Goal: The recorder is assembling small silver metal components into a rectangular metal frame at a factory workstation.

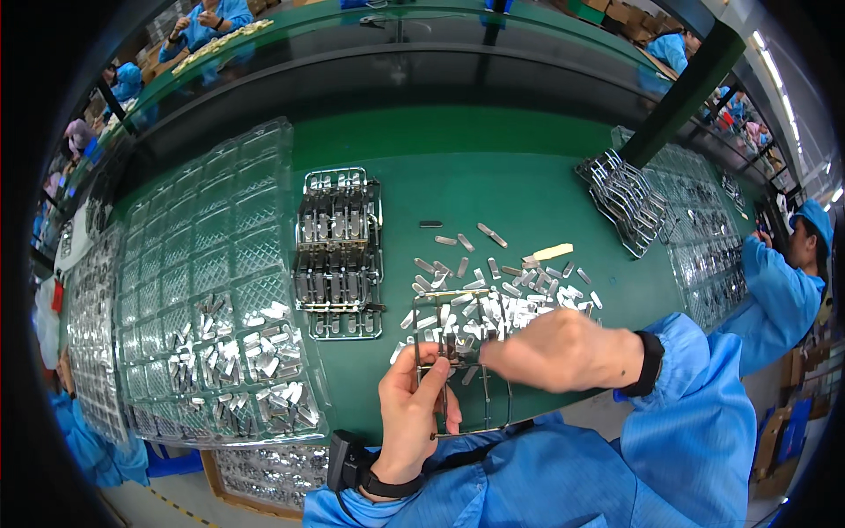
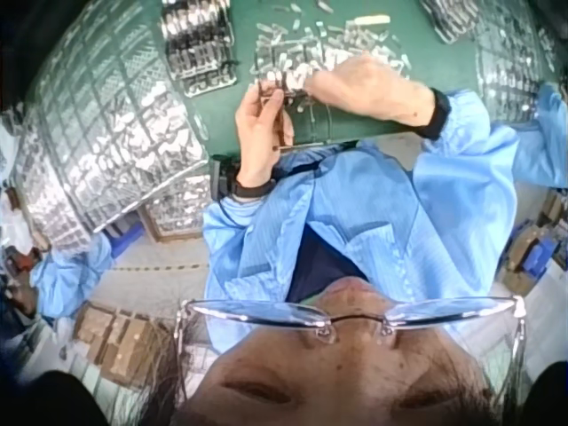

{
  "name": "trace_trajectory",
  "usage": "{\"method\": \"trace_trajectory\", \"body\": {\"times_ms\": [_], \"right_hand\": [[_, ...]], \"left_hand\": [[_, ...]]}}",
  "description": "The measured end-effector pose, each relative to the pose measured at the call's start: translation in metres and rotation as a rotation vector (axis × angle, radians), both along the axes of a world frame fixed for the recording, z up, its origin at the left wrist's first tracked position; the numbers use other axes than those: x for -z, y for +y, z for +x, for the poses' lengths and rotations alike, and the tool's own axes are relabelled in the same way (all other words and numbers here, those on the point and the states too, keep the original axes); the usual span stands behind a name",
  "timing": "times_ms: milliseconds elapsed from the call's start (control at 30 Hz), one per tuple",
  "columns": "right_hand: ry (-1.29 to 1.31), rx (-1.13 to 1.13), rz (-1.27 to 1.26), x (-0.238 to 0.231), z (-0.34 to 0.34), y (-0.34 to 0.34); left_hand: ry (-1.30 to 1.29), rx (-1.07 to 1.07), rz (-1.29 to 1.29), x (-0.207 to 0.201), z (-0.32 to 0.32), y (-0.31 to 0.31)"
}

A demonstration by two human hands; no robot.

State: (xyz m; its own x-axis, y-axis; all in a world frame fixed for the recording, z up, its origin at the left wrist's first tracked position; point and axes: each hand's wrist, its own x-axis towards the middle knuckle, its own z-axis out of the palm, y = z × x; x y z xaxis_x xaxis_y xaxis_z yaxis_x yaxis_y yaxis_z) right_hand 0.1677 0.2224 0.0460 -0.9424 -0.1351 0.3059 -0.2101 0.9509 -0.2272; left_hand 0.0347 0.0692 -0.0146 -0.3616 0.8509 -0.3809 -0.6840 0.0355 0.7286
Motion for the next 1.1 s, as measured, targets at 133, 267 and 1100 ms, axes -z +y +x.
{"method": "trace_trajectory", "body": {"times_ms": [133,267,1100], "right_hand": [[0.201,0.41,0.075,0.023,-0.015,0.052],[0.078,0.417,0.204,0.05,-0.02,0.083],[-0.262,0.147,-0.095,0.002,-0.01,-0.007]], "left_hand": [[0.031,-0.036,0.014,-0.004,0.0,-0.003],[0.006,-0.038,0.007,-0.002,-0.001,-0.004],[0.33,-0.061,0.0,-0.005,0.016,0.002]]}}
